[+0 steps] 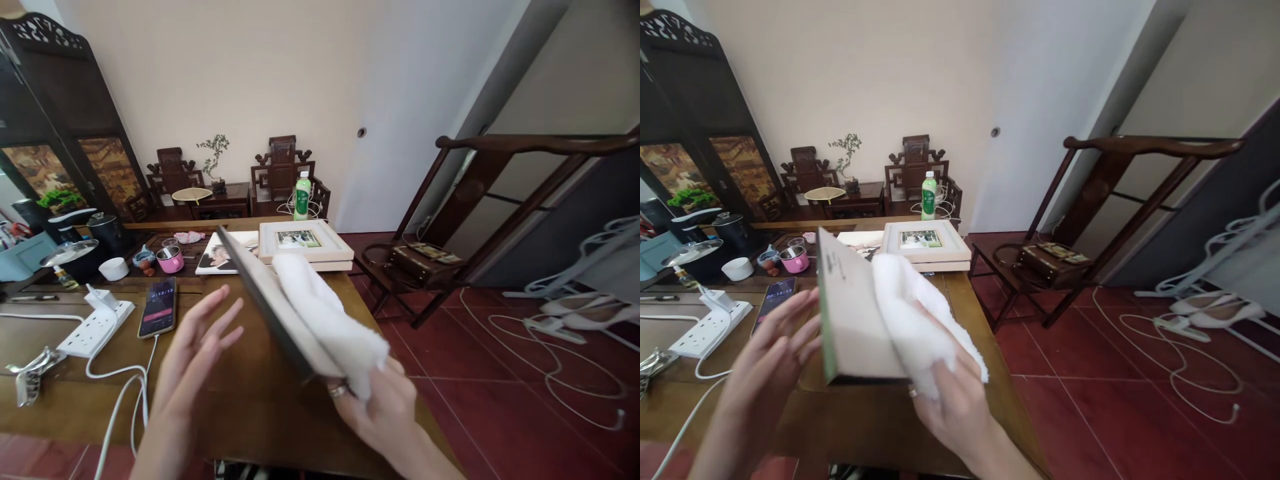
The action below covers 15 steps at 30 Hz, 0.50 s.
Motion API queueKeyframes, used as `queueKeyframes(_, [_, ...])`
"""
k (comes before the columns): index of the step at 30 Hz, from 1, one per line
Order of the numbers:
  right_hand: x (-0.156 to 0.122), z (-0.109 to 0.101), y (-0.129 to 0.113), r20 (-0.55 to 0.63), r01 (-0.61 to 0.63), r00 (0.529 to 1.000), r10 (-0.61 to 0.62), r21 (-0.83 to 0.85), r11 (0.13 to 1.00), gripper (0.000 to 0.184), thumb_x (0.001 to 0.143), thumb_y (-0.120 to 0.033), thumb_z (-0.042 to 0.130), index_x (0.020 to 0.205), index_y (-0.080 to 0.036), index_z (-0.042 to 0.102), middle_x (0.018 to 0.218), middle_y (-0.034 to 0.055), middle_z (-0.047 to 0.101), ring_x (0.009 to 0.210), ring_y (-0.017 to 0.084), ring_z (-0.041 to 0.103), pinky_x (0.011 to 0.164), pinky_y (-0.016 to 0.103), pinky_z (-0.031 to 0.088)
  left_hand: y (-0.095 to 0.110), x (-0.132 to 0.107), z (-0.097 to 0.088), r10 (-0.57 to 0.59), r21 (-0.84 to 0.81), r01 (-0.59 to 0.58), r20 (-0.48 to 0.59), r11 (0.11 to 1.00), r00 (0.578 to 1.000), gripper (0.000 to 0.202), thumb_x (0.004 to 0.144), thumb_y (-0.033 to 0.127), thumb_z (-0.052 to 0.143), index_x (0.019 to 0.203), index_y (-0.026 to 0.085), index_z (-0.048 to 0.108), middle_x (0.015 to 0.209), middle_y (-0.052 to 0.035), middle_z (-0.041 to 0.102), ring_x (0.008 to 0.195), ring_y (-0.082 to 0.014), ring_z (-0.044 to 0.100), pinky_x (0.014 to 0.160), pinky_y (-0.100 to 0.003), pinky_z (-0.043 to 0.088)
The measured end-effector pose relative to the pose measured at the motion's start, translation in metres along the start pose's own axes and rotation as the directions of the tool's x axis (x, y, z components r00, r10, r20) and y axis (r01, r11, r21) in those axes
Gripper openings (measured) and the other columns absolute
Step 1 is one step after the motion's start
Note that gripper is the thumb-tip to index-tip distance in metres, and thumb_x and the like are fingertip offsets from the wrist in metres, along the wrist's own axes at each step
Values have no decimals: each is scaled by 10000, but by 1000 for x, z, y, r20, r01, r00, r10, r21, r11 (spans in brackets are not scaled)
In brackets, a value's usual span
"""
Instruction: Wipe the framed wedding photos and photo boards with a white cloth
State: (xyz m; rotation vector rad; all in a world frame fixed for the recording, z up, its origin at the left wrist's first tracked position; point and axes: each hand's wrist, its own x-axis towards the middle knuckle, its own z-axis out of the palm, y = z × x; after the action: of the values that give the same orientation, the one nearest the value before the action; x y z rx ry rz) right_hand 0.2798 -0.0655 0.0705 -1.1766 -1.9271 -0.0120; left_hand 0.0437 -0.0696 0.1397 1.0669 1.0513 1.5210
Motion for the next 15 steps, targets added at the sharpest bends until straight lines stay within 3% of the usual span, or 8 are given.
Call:
queueKeyframes(1, [4, -3, 1, -131, -57, 990, 57, 10, 998, 228, 825, -288, 582, 598, -270, 581, 564, 61, 657, 561, 258, 655, 558, 404, 572, -12, 2, 1, -38, 25, 38, 22, 999, 999, 550, 741, 394, 730, 1262, 267, 609, 1479, -82, 480, 1341, -390, 455, 1023, -449, 485])
queueKeyframes(3, [16, -8, 0, -367, -201, 899, 240, 143, 969, 289, 781, -340, 691, 549, -256, 543, 447, -3, 555, 421, 195, 559, 465, 348, 526, -37, 4, 3, -186, 62, 183, 30, 981, 982, 627, 752, 356, 750, 1337, 266, 542, 1478, -110, 479, 1369, -350, 433, 1096, -447, 406])
queueKeyframes(5, [32, -12, 1, -424, -321, 764, 487, 404, 856, 259, 710, -358, 780, 617, -225, 578, 527, -17, 595, 507, 195, 611, 508, 324, 543, -59, 1, 2, -335, 36, 337, -45, 941, 941, 723, 743, 328, 777, 1398, 264, 477, 1506, -141, 437, 1404, -325, 384, 1135, -442, 345])
queueKeyframes(6, [40, -13, 2, -408, -338, 695, 592, 541, 770, 237, 686, -353, 800, 686, -209, 611, 605, -12, 638, 607, 210, 658, 570, 323, 567, -67, -1, 2, -353, 14, 356, -90, 935, 931, 785, 738, 320, 790, 1434, 271, 429, 1545, -132, 377, 1438, -299, 327, 1152, -407, 319])
queueKeyframes(8, [53, -11, 7, -336, -313, 585, 738, 746, 588, 282, 663, -322, 806, 868, -193, 660, 794, 5, 708, 848, 241, 700, 745, 347, 590, -78, -7, 2, -404, -52, 401, -122, 915, 906, 897, 702, 294, 828, 1469, 292, 363, 1593, -102, 284, 1460, -270, 282, 1147, -360, 331])
queueKeyframes(11, [62, 0, 18, -112, -346, 511, 852, 881, 323, 393, 670, -288, 757, 1043, -208, 661, 968, 31, 740, 996, 273, 694, 868, 409, 579, -80, -13, 6, -386, -246, 381, 26, 891, 922, 824, 649, 317, 855, 1383, 231, 492, 1466, -136, 493, 1355, -320, 458, 1060, -379, 450])
queueKeyframes(13, [61, 10, 24, 109, -448, 516, 850, 880, 159, 334, 718, -308, 694, 1038, -222, 662, 958, 48, 754, 940, 286, 716, 845, 443, 591, -77, -16, 9, -360, -343, 383, 131, 858, 924, 647, 629, 360, 857, 1209, 173, 640, 1266, -150, 661, 1211, -356, 594, 976, -409, 522])
queueKeyframes(15, [56, 20, 28, 300, -553, 570, 765, 829, 87, 238, 784, -343, 618, 989, -233, 670, 896, 58, 765, 865, 290, 732, 820, 467, 597, -77, -19, 10, -420, -402, 431, 121, 808, 899, 435, 660, 359, 830, 1028, 156, 716, 1080, -131, 745, 1100, -352, 664, 926, -424, 555])
